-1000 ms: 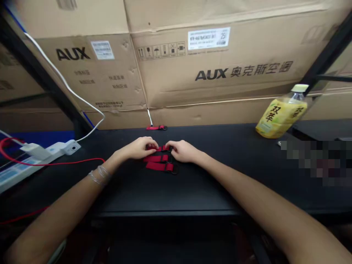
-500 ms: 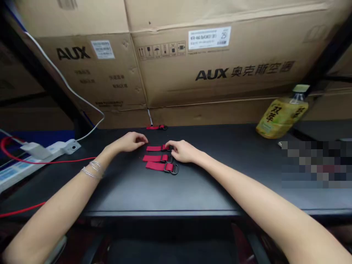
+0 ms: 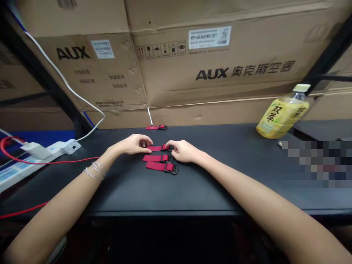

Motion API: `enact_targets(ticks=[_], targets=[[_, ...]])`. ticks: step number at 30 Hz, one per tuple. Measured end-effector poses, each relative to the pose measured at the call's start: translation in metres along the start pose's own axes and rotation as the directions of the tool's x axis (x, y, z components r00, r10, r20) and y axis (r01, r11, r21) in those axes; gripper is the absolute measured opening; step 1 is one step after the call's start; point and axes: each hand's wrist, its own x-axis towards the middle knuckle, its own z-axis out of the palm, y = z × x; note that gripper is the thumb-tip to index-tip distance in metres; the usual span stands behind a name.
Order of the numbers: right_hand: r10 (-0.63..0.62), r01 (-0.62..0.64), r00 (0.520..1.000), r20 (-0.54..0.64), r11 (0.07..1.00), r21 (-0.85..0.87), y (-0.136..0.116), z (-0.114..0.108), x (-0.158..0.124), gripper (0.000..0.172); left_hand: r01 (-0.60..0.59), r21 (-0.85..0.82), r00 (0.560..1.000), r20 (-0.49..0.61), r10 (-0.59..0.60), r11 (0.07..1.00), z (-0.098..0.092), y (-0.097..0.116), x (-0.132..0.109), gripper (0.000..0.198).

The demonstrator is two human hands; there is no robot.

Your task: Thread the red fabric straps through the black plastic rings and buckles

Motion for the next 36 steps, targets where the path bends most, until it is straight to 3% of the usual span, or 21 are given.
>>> enact_targets(ticks=[10, 17, 22, 28, 36], targets=[[0.002, -0.001, 1.000, -0.016, 1.000, 0.017, -0.001, 0.001, -0.001, 0.041, -0.019, 0.033, 0.999, -0.032, 0.020, 0.999, 0.008, 0.002, 0.004, 0.036], [0.010, -0.007, 0.995, -0.103, 0.999, 0.035, 0.001, 0.007, -0.001, 0.041, -0.020, 0.030, 0.999, -0.033, 0.021, 0.999, 0.009, 0.002, 0.004, 0.032], [-0.032, 0.016, 0.980, -0.197, 0.997, -0.080, -0.004, 0.009, 0.000, 0.041, -0.027, 0.020, 0.999, -0.037, 0.028, 0.999, 0.010, 0.002, 0.004, 0.031], [0.021, -0.025, 0.999, -0.037, 0.995, -0.099, -0.006, 0.006, 0.001, 0.037, -0.037, 0.021, 0.998, -0.044, 0.038, 0.999, 0.011, 0.001, 0.004, 0.029], [0.049, -0.048, 0.999, 0.002, 0.984, -0.173, -0.011, 0.001, 0.001, 0.041, -0.011, 0.026, 0.999, -0.041, 0.012, 1.000, 0.011, 0.002, 0.005, 0.029]])
